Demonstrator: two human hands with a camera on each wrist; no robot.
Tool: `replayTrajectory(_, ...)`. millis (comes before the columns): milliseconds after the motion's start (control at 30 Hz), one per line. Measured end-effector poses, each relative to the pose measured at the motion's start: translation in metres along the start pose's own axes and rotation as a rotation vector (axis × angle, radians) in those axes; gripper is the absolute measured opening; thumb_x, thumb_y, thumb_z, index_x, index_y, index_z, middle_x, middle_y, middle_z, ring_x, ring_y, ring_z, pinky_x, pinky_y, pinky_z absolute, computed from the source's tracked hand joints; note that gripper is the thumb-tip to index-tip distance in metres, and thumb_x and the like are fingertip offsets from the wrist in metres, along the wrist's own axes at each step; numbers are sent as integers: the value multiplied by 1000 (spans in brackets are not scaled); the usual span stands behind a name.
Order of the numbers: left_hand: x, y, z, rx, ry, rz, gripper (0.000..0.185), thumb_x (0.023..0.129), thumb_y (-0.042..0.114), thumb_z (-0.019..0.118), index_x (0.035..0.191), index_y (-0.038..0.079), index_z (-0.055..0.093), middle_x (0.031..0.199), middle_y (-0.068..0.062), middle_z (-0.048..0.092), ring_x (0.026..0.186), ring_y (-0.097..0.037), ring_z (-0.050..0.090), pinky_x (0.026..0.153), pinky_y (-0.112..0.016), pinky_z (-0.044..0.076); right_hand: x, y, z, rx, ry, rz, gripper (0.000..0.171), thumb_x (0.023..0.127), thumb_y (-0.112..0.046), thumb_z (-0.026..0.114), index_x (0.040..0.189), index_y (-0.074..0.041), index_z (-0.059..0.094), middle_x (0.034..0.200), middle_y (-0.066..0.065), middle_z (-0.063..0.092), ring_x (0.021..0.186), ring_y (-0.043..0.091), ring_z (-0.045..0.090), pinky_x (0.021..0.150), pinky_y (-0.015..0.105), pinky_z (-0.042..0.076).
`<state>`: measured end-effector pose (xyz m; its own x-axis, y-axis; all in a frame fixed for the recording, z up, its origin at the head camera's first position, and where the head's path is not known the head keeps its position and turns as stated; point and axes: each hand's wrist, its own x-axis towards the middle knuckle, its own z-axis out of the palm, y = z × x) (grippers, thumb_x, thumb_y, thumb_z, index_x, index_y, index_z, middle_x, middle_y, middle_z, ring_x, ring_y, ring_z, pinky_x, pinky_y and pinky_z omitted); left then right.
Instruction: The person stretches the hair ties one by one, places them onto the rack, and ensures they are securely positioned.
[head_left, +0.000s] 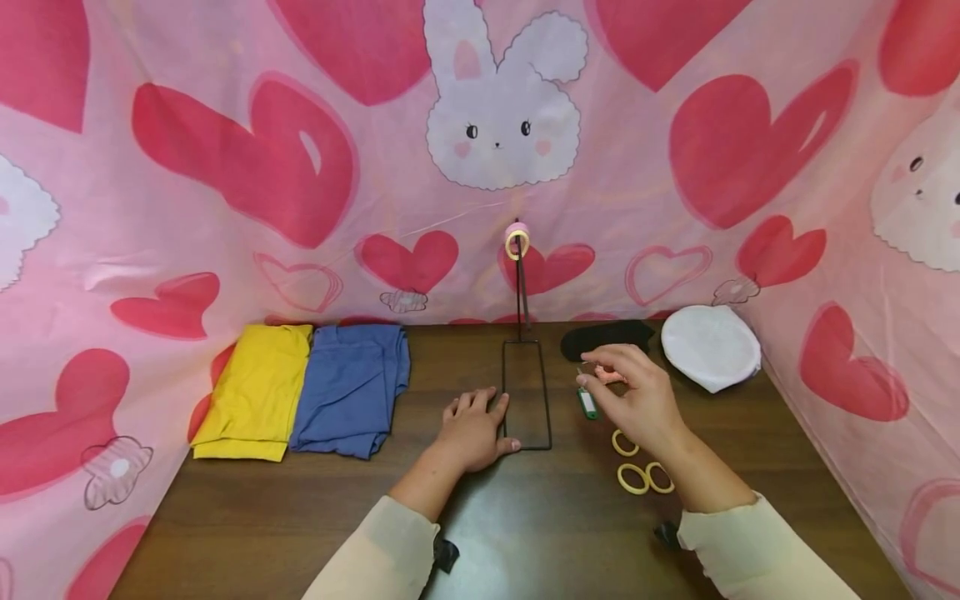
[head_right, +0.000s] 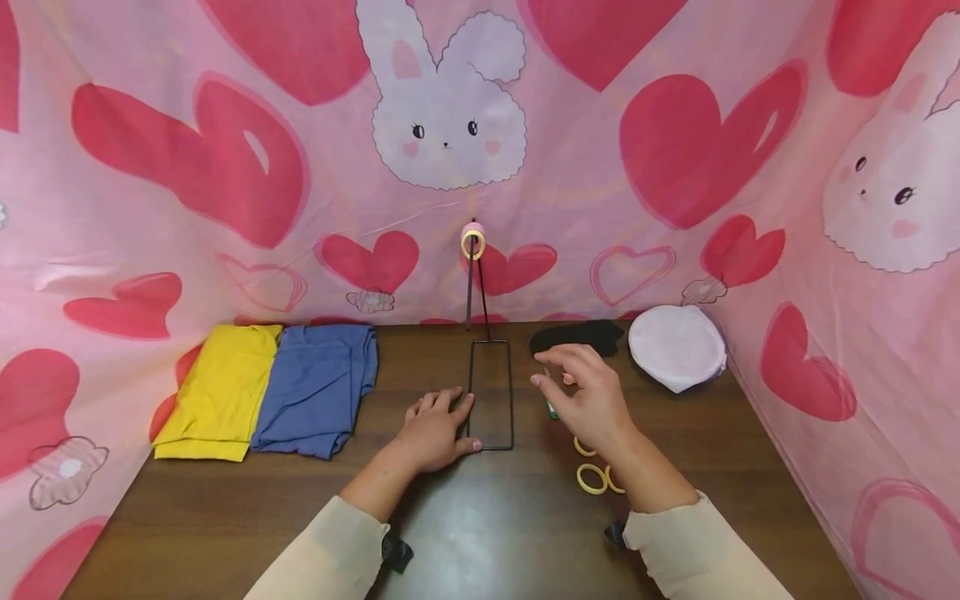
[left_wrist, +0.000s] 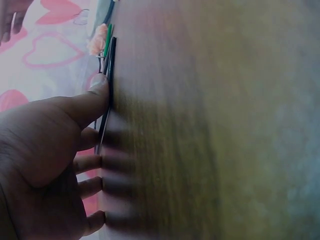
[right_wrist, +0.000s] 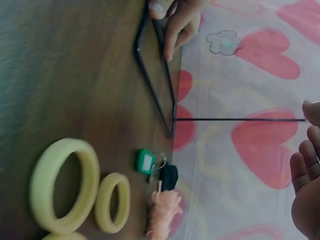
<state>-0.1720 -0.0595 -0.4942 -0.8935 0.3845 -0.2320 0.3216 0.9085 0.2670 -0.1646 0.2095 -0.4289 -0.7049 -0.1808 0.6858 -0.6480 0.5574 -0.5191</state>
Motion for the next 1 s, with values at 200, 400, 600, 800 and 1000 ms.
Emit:
replayTrajectory(200, 1, 1, -1, 3, -4, -2, 84, 97, 65, 58, 165, 24, 31, 170, -5, 25, 153, -35, 23, 119, -62, 22, -14, 7, -9, -22, -49, -11, 35, 76, 2, 89, 108, -8, 79, 109, 3, 74, 98, 19, 64, 89, 14, 46)
replayTrajectory(400, 1, 1, 0, 7, -4, -2, 84, 97, 66, 58, 165, 24, 31, 170, -5, 25, 153, -35, 23, 119, -61, 22, -25, 13, -18, -29, -112, -59, 37, 72, 3, 90, 106, -7, 79, 112, 6, 75, 109, 24, 65, 104, 14, 40)
replayTrajectory(600, 2, -1, 1, 7, -14, -11, 84, 97, 66, 57, 165, 25, 30, 170, -4, 24, 154, -36, 22, 119, -61, 21, -37, 20, -28, -94, -157, -71, 41, 70, 2, 92, 107, -11, 79, 107, 0, 74, 103, 19, 65, 98, 9, 39)
replayTrajectory(800, 1, -1, 1, 13, -11, -10, 84, 97, 66, 58, 165, 25, 31, 170, -5, 25, 153, -36, 23, 119, -61, 22, -48, 30, -37, -122, -244, -77, 44, 69, 3, 91, 109, -9, 78, 109, -1, 73, 103, 20, 66, 98, 8, 38)
replayTrajectory(1000, 1, -1, 1, 13, -9, -4, 84, 97, 65, 58, 165, 24, 33, 169, -5, 26, 153, -35, 24, 118, -61, 23, -57, 41, -43, -169, -344, -45, 44, 72, -2, 92, 112, -13, 77, 110, -4, 74, 105, 20, 66, 97, 13, 39)
